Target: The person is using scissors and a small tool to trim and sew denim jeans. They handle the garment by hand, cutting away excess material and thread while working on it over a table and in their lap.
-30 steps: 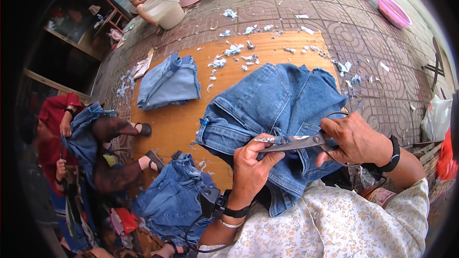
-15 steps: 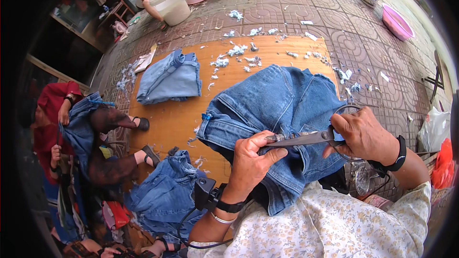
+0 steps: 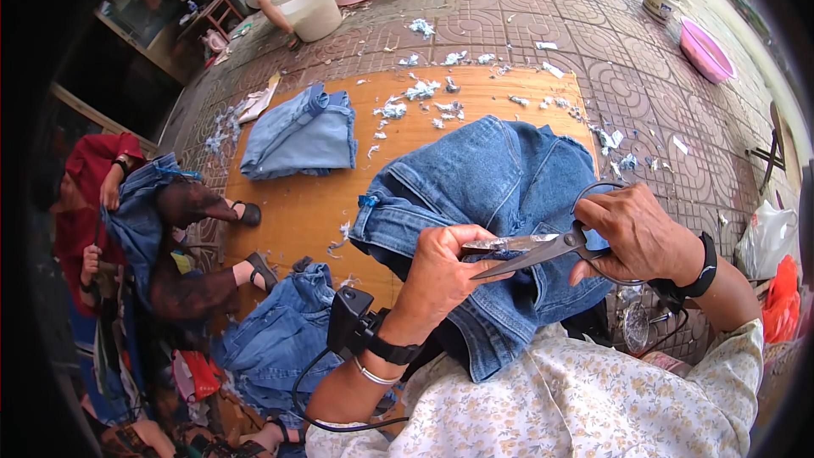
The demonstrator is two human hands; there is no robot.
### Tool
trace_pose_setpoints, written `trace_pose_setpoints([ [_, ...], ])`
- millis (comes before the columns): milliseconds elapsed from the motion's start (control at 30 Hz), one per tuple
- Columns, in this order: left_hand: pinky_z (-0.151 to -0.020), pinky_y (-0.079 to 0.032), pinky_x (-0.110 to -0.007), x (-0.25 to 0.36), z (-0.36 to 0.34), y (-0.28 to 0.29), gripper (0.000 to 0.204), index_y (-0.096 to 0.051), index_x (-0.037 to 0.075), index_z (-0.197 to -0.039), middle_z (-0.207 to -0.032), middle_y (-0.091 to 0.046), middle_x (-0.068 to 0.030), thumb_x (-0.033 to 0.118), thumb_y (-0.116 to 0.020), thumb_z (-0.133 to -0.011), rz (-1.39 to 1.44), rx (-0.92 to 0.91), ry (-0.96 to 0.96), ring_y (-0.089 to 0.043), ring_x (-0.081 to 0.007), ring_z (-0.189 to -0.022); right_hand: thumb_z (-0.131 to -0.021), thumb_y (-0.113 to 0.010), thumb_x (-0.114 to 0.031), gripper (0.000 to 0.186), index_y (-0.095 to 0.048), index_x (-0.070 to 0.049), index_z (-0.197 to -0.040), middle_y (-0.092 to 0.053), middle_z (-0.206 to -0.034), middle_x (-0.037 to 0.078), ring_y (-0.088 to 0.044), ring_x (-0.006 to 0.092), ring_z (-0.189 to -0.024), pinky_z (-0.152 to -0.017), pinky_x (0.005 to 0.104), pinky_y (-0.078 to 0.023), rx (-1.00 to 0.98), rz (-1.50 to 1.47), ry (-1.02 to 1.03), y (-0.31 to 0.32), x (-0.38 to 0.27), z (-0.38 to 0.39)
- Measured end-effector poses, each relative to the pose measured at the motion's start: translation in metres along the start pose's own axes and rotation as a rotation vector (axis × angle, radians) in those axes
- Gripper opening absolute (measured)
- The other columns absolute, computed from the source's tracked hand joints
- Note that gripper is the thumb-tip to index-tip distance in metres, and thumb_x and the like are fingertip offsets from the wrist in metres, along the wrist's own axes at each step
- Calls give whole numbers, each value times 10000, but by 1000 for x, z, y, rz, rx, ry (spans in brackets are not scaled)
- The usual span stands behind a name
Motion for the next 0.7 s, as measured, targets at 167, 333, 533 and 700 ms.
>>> trace_pose_setpoints([
  [167, -767, -520, -218, 5, 4, 2, 245, -651, -22, -864, -837, -646, -38, -69, -766, -653, -182, 6, -124, -619, -91, -803, -742, -657, -573, 565, -441, -52, -709, -464, -578, 81, -514, 307, -513, -454, 389, -361, -24, -24, -3, -2, 0, 0],
  [333, -645, -469, -190, 2, 5, 2, 447, -621, -1, -1050, -829, -681, -49, -37, -795, -639, -45, 79, -158, -594, -57, -749, -747, -658, -566, 558, -440, -53, -711, -457, -563, 81, -507, 305, -494, -454, 392, -358, -45, -21, -12, -4, -2, -3],
  [533, -700, -449, -179, 9, 4, -3, 828, -358, 48, -1331, -756, -642, -15, -54, -793, -634, 0, 36, -190, -578, -49, -759, -751, -654, -561, 554, -443, -50, -717, -463, -568, 88, -517, 318, -508, -460, 395, -365, -79, -28, -13, -5, -1, -6],
  [700, -686, -440, -172, 10, 6, -3, 796, -395, 44, -1312, -752, -636, -16, -50, -795, -630, -45, 35, -178, -575, -40, -751, -741, -666, -568, 561, -436, -57, -712, -463, -580, 82, -515, 314, -511, -461, 380, -370, -99, -29, -23, -8, -3, -8],
])
Point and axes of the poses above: each hand's wrist, its own z-axis away from the middle knuckle, its own y-axis out of the back of the hand, x = y × z, the point moved 6 cm from there along -z, towards the middle knuckle
